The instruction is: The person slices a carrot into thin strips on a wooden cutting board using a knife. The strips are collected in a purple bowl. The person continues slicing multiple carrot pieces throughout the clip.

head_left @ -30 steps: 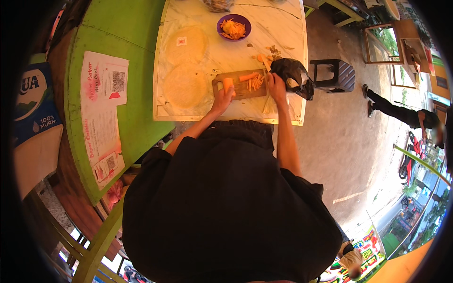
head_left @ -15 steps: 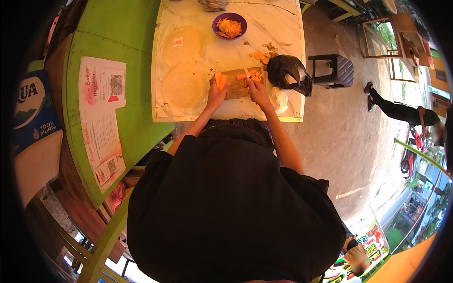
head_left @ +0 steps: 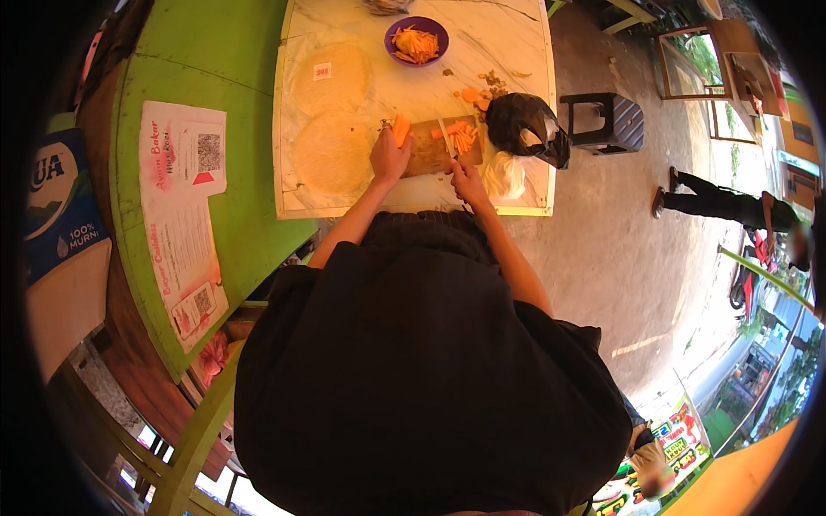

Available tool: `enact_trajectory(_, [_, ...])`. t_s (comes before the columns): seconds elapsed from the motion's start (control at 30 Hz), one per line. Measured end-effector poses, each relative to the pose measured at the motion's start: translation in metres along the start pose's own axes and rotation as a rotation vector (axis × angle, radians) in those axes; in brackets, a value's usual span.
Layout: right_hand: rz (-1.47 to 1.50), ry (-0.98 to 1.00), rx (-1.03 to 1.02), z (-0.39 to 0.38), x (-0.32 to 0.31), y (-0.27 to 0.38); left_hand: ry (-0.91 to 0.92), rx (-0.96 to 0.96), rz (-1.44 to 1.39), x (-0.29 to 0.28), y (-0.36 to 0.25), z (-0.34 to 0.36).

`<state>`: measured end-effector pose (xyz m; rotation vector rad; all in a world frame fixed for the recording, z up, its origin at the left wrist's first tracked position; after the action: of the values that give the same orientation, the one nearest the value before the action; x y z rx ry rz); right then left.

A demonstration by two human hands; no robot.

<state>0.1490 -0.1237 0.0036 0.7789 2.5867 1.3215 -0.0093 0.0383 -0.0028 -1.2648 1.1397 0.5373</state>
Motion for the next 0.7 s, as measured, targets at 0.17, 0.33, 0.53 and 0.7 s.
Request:
enact_trajectory(0.17, [0.050, -0.055, 0.003, -0.012, -0.012, -0.007, -0.207, 0.201, 0.105, 0.003, -0.001, 0.009])
enact_trajectory(0.33, [0.048, -0.086, -0.022, -0.014, -0.019, -0.010, -0.074, 0.223, 0.215, 0.010, -0.008, 0.005])
enact_trajectory(0.53, [0.075, -0.125, -0.059, -0.009, -0.022, -0.011, 0.030, 0.268, 0.388, 0.010, -0.011, 0.003])
enact_trajectory(0.7, [0.082, -0.159, -0.073, -0.006, -0.025, -0.006, 0.214, 0.253, 0.345, -0.015, -0.033, -0.004])
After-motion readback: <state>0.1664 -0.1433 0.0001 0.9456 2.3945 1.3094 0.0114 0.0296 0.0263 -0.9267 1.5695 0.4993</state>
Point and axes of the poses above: each hand's wrist, its own z-axis towards the middle knuckle, its own x-axis out of the palm, y = z × x, the point moved 3 cm from there along z, towards the middle knuckle, and after that the axes turned 13 degrees about z, right-handed, at the moved point
